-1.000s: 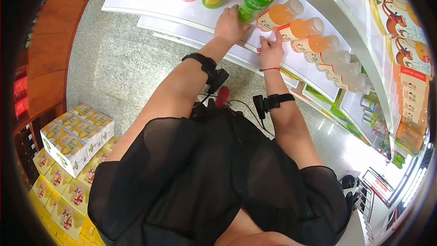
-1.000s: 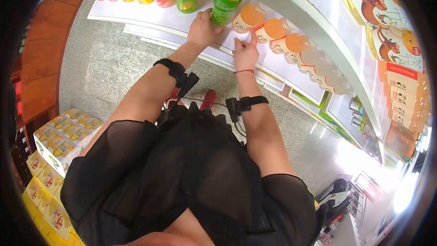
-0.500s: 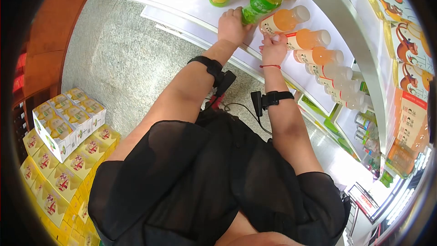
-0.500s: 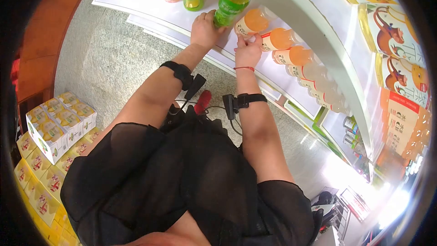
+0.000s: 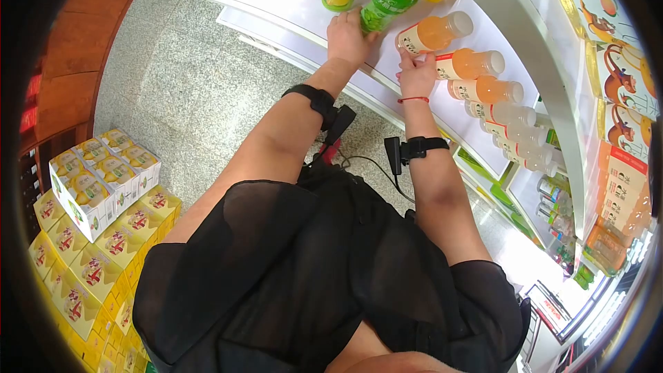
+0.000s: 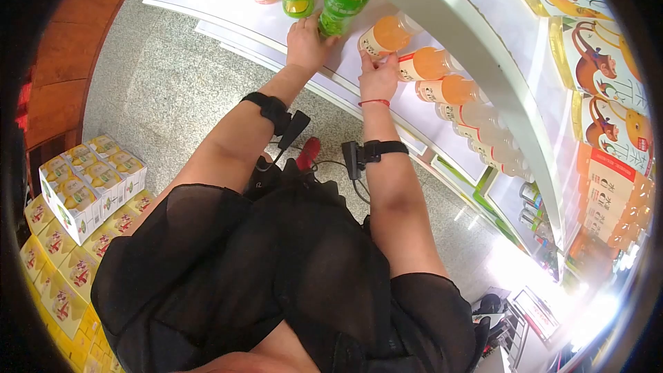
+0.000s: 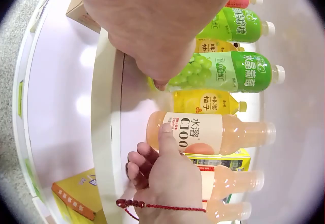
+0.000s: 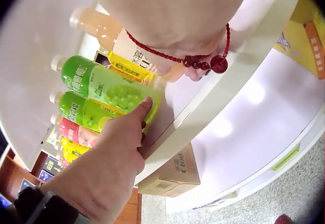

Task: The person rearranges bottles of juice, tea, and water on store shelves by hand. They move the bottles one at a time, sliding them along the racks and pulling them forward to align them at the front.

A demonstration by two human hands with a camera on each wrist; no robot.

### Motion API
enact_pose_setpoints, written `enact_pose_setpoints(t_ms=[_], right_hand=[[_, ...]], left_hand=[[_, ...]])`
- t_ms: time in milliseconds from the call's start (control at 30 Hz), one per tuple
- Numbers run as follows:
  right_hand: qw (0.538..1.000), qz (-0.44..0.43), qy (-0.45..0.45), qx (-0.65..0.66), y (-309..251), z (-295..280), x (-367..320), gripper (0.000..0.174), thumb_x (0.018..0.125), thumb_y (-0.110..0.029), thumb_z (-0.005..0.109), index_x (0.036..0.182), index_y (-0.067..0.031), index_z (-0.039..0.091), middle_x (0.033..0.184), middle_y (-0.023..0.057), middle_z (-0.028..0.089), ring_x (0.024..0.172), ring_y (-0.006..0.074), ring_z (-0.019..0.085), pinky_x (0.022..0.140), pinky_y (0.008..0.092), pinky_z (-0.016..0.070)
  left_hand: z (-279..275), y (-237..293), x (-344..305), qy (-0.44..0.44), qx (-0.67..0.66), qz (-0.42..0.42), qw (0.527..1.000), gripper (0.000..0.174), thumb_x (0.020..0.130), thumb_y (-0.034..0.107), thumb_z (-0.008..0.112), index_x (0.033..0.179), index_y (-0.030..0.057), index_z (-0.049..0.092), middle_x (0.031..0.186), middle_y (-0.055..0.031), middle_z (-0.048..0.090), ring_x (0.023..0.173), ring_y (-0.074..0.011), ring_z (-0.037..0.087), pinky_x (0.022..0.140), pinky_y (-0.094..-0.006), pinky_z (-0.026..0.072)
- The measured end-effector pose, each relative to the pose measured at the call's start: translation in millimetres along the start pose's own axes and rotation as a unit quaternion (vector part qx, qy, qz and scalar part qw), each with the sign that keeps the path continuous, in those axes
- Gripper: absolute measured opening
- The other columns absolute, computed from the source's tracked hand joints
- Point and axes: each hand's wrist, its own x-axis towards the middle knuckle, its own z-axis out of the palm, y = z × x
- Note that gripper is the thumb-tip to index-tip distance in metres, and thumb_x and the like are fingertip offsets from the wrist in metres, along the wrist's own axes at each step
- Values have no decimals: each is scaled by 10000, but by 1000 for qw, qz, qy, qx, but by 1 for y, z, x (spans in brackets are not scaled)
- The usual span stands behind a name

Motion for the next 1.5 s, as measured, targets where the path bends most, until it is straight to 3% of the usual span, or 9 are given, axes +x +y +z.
enact_pose_setpoints(t_ms=[67,133,467,533,567,767,833,1500], right_hand=[[1000,-19,-13,16,5,0,3,410,829,-190,734,1058,0,452,715,144,667,456,162,594,391,268,455],[999,5,-33,38,7,0,5,489,824,-186,720,1200,2,470,740,112,673,518,179,630,465,277,511],[996,-2,-71,56,4,-5,7,470,835,-146,709,1213,15,480,789,106,663,564,140,621,446,255,502],[995,-24,-67,76,6,-3,8,367,861,-194,703,1045,10,459,739,125,648,456,132,566,413,235,446],[995,-24,-66,76,8,-3,9,367,861,-194,703,1045,10,459,739,125,648,456,132,566,413,235,446],[994,-14,-72,77,8,-1,10,433,859,-188,702,1170,-5,464,800,126,656,526,124,576,439,231,465],[995,3,-77,65,9,-1,11,638,817,-165,726,1354,-25,410,843,103,676,621,138,632,461,255,513],[993,17,-112,31,-1,-6,11,580,829,-214,724,1323,-64,460,901,77,694,656,127,639,493,250,524]], left_hand=[[1,-1,0,3,-5,-2,1000,671,686,277,792,1239,-2,534,1077,-173,603,1008,-348,551,896,-412,444],[2,-2,0,6,-3,2,1000,671,686,275,792,1242,1,533,1077,-175,602,1008,-349,551,895,-413,446],[3,-3,2,14,-20,2,1000,656,693,271,796,1242,18,540,1051,-197,618,1009,-370,568,904,-430,454],[4,-4,2,16,-21,6,1000,658,693,270,796,1242,16,539,1056,-201,617,1008,-375,569,902,-431,455],[5,-5,2,17,-21,9,1000,660,692,269,796,1243,14,538,1061,-206,617,1006,-380,570,899,-433,456],[4,-6,4,9,-23,11,1000,652,693,263,790,1241,10,542,1054,-223,620,1002,-390,576,892,-441,463],[5,-6,4,10,-22,12,1000,653,696,263,788,1245,11,541,1052,-224,620,1001,-389,576,891,-441,463],[8,-12,6,-19,-16,0,1000,662,696,265,787,1257,26,532,1089,-188,609,1029,-364,558,908,-429,451]])
